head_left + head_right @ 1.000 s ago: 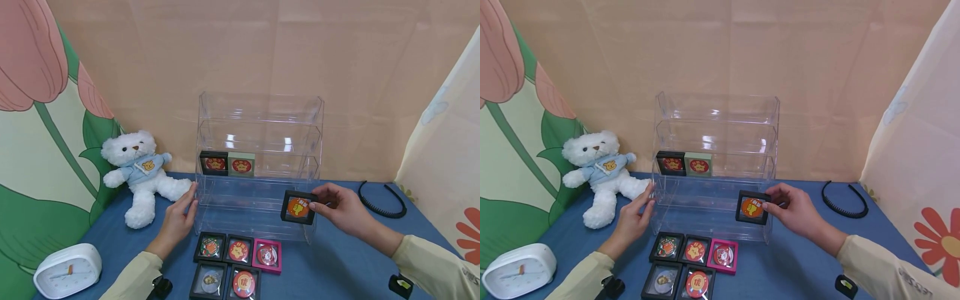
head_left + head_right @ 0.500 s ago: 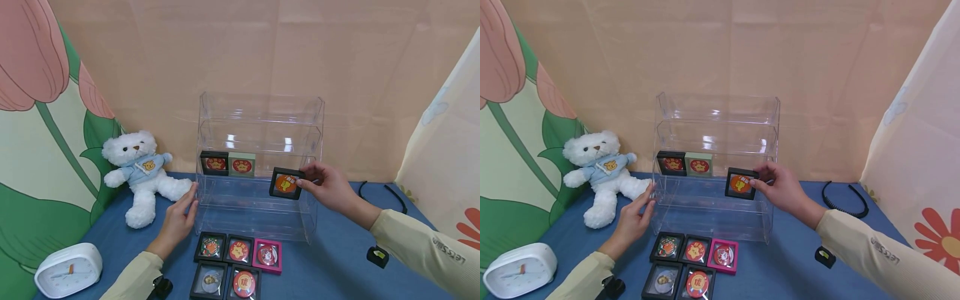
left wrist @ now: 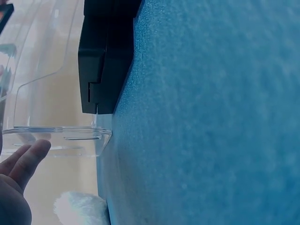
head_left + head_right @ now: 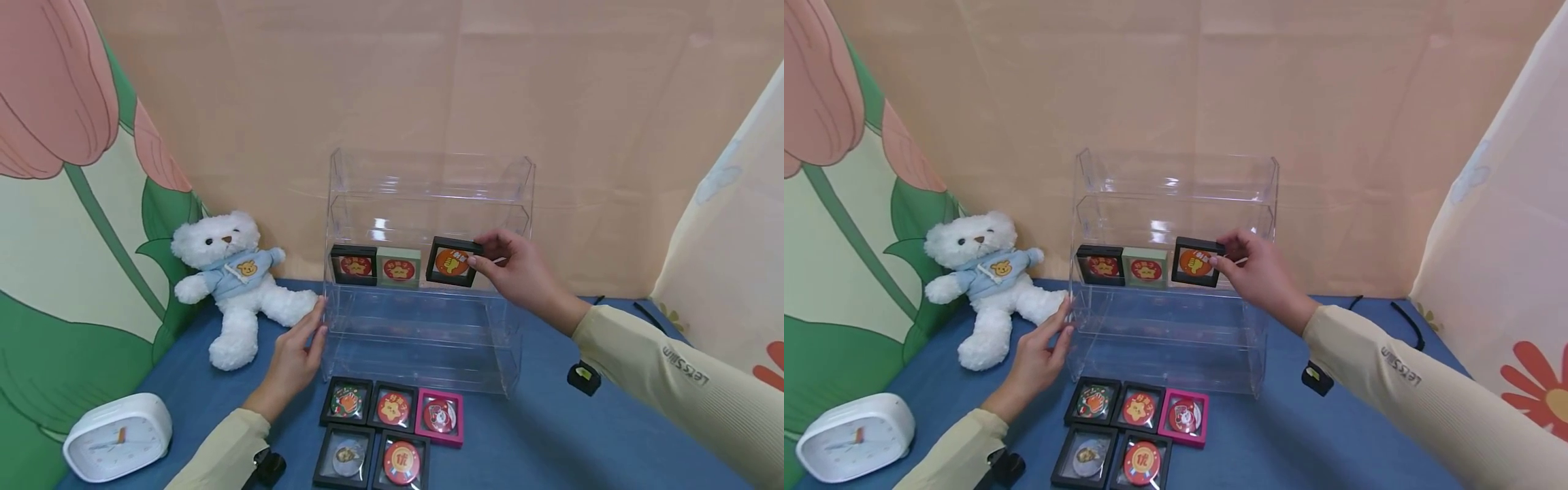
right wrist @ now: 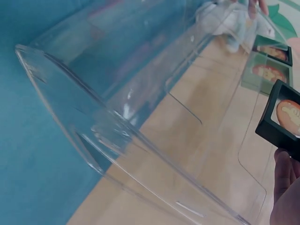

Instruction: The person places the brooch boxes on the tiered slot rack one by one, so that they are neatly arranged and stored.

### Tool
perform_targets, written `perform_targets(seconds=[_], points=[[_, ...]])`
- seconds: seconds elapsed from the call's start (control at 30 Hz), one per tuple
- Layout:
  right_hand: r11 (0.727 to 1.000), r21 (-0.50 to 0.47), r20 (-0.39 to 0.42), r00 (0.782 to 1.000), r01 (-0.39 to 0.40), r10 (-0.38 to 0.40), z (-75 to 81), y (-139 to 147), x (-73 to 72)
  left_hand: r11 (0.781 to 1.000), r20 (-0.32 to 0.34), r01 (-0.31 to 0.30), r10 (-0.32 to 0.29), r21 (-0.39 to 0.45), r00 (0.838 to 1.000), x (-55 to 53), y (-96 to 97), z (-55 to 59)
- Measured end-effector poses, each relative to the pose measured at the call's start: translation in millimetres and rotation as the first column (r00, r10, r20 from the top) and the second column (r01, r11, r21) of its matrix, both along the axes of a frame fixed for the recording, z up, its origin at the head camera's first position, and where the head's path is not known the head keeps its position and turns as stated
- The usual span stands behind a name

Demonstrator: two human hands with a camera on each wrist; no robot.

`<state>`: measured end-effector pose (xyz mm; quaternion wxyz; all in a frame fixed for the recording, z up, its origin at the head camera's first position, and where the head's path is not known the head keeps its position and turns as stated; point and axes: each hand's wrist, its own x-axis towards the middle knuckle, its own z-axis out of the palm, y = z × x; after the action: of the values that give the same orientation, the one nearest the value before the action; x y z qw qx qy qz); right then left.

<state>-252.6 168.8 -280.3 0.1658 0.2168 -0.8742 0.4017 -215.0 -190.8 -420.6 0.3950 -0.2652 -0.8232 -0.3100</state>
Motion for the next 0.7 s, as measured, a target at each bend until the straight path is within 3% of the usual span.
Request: perform_targets(seconds=[0.33,0.7], points=[[1.000,0.001,-0.072,0.997,-0.008,0.008,-0.7,-5.7,-13.5,1.000,0.025,0.007,-0.007,-0.004,1.000,-1.7,2.9,-1.5],[0.998,0.056,-0.043,0.999,-0.019,0.022,-8.8,-13.3,-16.4,1.000,0.032,0.000,0.000,0.004,0.999,2.2,-0.1,-0.3]])
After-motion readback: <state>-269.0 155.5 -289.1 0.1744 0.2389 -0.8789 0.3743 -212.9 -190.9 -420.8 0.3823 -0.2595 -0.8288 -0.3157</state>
